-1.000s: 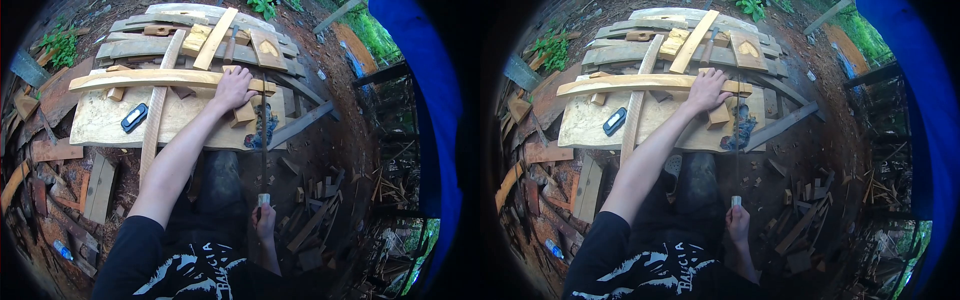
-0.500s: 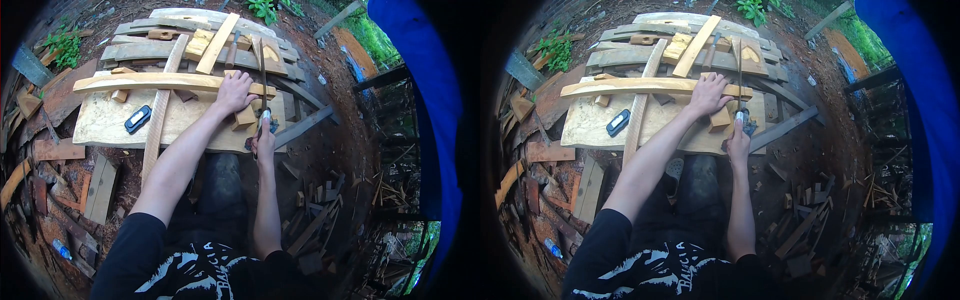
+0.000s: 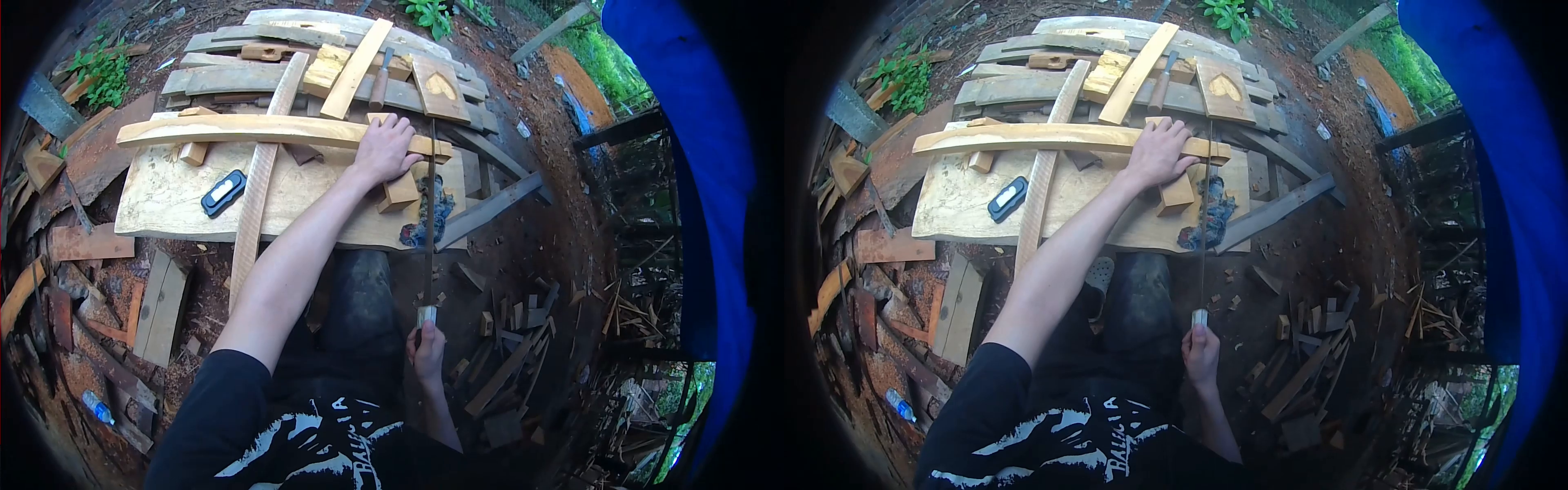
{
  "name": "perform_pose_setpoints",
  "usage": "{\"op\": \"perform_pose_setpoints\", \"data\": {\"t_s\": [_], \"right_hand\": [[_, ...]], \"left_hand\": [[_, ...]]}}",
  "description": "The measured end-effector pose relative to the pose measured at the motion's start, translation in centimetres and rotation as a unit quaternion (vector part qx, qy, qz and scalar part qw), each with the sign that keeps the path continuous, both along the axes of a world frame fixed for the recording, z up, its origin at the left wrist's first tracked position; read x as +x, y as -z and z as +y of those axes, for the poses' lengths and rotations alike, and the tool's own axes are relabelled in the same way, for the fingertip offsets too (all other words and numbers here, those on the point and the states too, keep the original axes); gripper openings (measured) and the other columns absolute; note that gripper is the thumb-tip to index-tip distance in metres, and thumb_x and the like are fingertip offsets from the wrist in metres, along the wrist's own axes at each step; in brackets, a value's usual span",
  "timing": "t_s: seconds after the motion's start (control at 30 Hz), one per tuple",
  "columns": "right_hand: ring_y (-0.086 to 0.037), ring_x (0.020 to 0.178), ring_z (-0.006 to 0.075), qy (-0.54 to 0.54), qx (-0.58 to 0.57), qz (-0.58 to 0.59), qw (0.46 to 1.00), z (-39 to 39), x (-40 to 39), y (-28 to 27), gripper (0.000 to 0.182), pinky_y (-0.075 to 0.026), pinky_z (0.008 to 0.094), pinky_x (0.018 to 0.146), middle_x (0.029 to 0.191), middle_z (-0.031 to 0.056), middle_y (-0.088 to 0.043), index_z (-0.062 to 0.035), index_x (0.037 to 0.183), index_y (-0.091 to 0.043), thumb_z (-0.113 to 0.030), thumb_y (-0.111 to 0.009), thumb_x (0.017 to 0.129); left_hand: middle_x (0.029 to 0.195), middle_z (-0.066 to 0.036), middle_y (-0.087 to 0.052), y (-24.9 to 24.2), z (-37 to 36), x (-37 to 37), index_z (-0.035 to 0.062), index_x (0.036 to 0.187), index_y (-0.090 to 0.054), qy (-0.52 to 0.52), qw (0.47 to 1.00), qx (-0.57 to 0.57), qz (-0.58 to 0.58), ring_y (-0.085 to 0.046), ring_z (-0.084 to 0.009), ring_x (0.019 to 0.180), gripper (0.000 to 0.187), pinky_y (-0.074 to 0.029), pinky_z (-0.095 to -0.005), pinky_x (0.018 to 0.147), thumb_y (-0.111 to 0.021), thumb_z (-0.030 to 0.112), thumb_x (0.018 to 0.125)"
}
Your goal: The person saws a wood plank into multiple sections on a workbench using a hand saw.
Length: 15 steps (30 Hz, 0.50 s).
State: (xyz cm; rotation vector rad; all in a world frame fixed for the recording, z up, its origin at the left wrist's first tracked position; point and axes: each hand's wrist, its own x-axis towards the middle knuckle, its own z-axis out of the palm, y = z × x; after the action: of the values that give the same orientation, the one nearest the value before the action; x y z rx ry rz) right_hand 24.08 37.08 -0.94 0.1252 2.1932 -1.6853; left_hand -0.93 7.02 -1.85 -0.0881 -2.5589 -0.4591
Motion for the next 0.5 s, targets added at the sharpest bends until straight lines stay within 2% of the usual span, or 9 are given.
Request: {"op": "perform_pose_setpoints", "data": {"t_s": [0.03,0.1,0.13,0.17,0.3,0.5], "right_hand": [[-0.041,0.042,0.0073,-0.002,0.013,0.008,1.000,-0.6,-1.0,0.1,0.059,-0.029,0.0247,0.041,0.052,-0.0025,-0.044,-0.0066,0.073,-0.053,-0.050,-0.040,0.109],[-0.040,0.038,0.0099,-0.039,0.023,0.052,0.998,-1.9,-5.9,1.4,0.068,-0.030,0.0260,0.039,0.048,-0.0004,-0.042,-0.0083,0.064,-0.050,-0.054,-0.030,0.111],[-0.039,0.037,0.0103,-0.036,0.036,0.039,0.998,-3.5,-8.6,1.0,0.071,-0.029,0.0270,0.039,0.047,-0.0011,-0.041,-0.0096,0.057,-0.046,-0.052,-0.029,0.112],[-0.039,0.037,0.0105,-0.030,0.039,0.063,0.997,-5.1,-11.5,1.7,0.073,-0.029,0.0274,0.038,0.046,-0.0020,-0.039,-0.0105,0.056,-0.046,-0.056,-0.031,0.110],[-0.038,0.037,0.0097,0.030,0.023,0.033,0.999,-10.9,-19.4,1.0,0.071,-0.028,0.0264,0.038,0.048,-0.0028,-0.039,-0.0097,0.064,-0.049,-0.069,-0.042,0.103],[-0.037,0.038,0.0083,0.029,-0.014,0.030,0.999,-11.0,-19.1,1.2,0.070,-0.029,0.0260,0.038,0.049,-0.0039,-0.037,-0.0082,0.070,-0.051,-0.070,-0.042,0.102]], "left_hand": [[0.112,-0.007,-0.059,0.0,0.1,0.2,0.0070,0.112,-0.065,0.003,1.000,-0.002,-0.012,-0.053,-0.0251,0.112,0.049,-0.044,-0.0406,0.092,-0.072,0.048,0.088],[0.113,-0.007,-0.059,-0.1,-0.1,0.4,0.0070,0.113,-0.066,0.008,1.000,-0.009,-0.015,-0.054,-0.0248,0.112,0.048,-0.044,-0.0406,0.092,-0.072,0.048,0.088],[0.113,-0.007,-0.059,0.0,0.0,0.4,0.0070,0.113,-0.066,0.009,1.000,-0.010,-0.014,-0.054,-0.0248,0.112,0.048,-0.044,-0.0406,0.092,-0.072,0.048,0.088],[0.113,-0.007,-0.060,0.0,-0.1,0.4,0.0070,0.113,-0.066,0.009,1.000,-0.008,-0.012,-0.054,-0.0248,0.112,0.048,-0.044,-0.0405,0.092,-0.072,0.048,0.088],[0.113,-0.007,-0.060,-0.1,-0.2,0.3,0.0070,0.112,-0.066,0.005,1.000,-0.013,-0.016,-0.054,-0.0250,0.112,0.049,-0.044,-0.0400,0.091,-0.072,0.049,0.088],[0.113,-0.007,-0.060,-0.2,0.5,0.5,0.0067,0.116,-0.066,-0.028,0.999,-0.009,-0.039,-0.054,-0.0248,0.112,0.052,-0.043,-0.0408,0.093,-0.072,0.050,0.088]]}}
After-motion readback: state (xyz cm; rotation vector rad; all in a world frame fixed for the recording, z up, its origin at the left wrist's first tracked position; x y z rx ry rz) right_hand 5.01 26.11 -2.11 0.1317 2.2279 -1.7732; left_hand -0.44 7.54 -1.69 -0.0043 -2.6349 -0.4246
